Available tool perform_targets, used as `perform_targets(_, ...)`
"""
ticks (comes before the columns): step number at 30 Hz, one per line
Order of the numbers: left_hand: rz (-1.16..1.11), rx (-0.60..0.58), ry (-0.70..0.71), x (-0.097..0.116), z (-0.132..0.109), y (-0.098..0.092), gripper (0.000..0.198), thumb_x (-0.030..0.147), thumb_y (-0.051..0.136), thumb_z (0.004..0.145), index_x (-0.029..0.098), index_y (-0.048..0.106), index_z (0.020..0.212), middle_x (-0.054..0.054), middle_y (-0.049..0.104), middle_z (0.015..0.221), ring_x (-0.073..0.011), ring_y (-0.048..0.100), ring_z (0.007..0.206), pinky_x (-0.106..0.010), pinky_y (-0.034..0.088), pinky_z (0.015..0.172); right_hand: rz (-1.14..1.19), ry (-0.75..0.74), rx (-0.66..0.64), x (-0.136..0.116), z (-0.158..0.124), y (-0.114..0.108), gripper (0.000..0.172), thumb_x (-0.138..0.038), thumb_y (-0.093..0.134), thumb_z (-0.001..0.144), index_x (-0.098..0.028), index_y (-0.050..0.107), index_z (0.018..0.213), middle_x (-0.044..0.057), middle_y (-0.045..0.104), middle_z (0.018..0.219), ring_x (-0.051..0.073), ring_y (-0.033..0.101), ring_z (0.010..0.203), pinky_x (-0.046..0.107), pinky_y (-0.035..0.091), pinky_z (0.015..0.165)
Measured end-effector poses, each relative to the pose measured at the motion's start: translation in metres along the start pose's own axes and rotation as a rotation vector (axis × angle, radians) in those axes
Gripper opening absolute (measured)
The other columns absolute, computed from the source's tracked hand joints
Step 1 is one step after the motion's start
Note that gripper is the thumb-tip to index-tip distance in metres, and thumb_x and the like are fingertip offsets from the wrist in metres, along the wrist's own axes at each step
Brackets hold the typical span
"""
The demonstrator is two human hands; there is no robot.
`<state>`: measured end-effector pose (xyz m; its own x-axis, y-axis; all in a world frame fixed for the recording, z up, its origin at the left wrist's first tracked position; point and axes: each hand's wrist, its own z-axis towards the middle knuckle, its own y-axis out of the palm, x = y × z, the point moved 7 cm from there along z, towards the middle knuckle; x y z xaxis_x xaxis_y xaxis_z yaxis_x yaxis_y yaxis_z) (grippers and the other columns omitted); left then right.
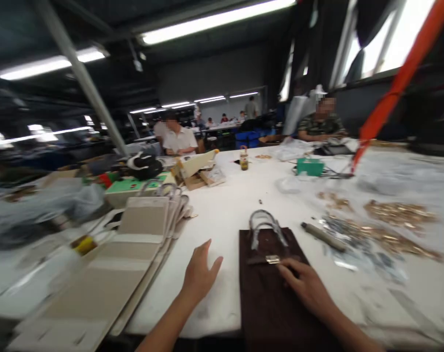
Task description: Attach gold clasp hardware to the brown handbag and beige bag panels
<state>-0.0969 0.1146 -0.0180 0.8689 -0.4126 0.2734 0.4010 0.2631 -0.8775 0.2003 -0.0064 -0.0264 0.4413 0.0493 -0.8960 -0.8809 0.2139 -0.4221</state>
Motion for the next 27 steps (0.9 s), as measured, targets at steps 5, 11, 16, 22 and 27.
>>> perform_targets(5, -0.244, 0.021, 0.131, 0.075, -0.027, 0.044, 0.054, 0.052, 0.057, 0.094, 0.016, 0.058, 0.134, -0.014, 0.066, 0.131, -0.033, 0.061, 0.124, -0.056, 0.049, 0.109, 0.082, -0.005, 0.08, -0.01, 0.009, -0.014, 0.04, -0.052, 0.059, 0.093, -0.02, 0.064, 0.071, 0.0, 0.065, 0.065, 0.018, 0.063, 0.067, 0.028, 0.048, 0.069)
perform_targets(11, -0.211, 0.041, 0.117, 0.095, -0.028, 0.044, 0.06, 0.055, 0.054, 0.094, 0.013, 0.055, 0.137, -0.016, 0.066, 0.131, -0.0344, 0.06, 0.124, -0.056, 0.048, 0.11, 0.043, -0.036, 0.207, 0.007, -0.02, -0.064, 0.029, -0.048, 0.06, 0.095, -0.023, 0.074, 0.09, 0.002, 0.073, 0.085, 0.02, 0.066, 0.08, 0.03, 0.05, 0.077)
perform_targets(16, -0.165, 0.038, 0.119, 0.088, -0.025, 0.05, 0.065, 0.059, 0.05, 0.094, 0.011, 0.057, 0.136, -0.017, 0.066, 0.132, -0.0343, 0.061, 0.125, -0.055, 0.048, 0.111, -0.248, 0.124, 0.546, 0.095, -0.035, -0.168, 0.039, -0.054, 0.054, 0.092, -0.023, 0.075, 0.1, 0.006, 0.076, 0.101, 0.024, 0.07, 0.092, 0.034, 0.055, 0.085)
perform_targets(22, -0.123, 0.039, 0.16, 0.08, -0.02, 0.061, 0.066, 0.061, 0.05, 0.092, 0.012, 0.058, 0.135, -0.016, 0.068, 0.131, -0.0341, 0.064, 0.122, -0.054, 0.053, 0.107, -0.532, 0.3, 0.803, 0.169, -0.044, -0.287, 0.047, -0.054, 0.056, 0.082, -0.019, 0.073, 0.107, 0.016, 0.07, 0.125, 0.035, 0.059, 0.124, 0.05, 0.043, 0.11)
perform_targets(27, -0.1, 0.054, 0.222, 0.073, -0.016, 0.064, 0.059, 0.058, 0.053, 0.092, 0.015, 0.06, 0.132, -0.014, 0.071, 0.126, -0.0338, 0.068, 0.117, -0.052, 0.058, 0.1, -0.701, 0.443, 0.758, 0.197, -0.019, -0.326, 0.066, -0.07, 0.058, 0.081, -0.02, 0.068, 0.124, 0.016, 0.06, 0.143, 0.039, 0.052, 0.131, 0.056, 0.04, 0.109)
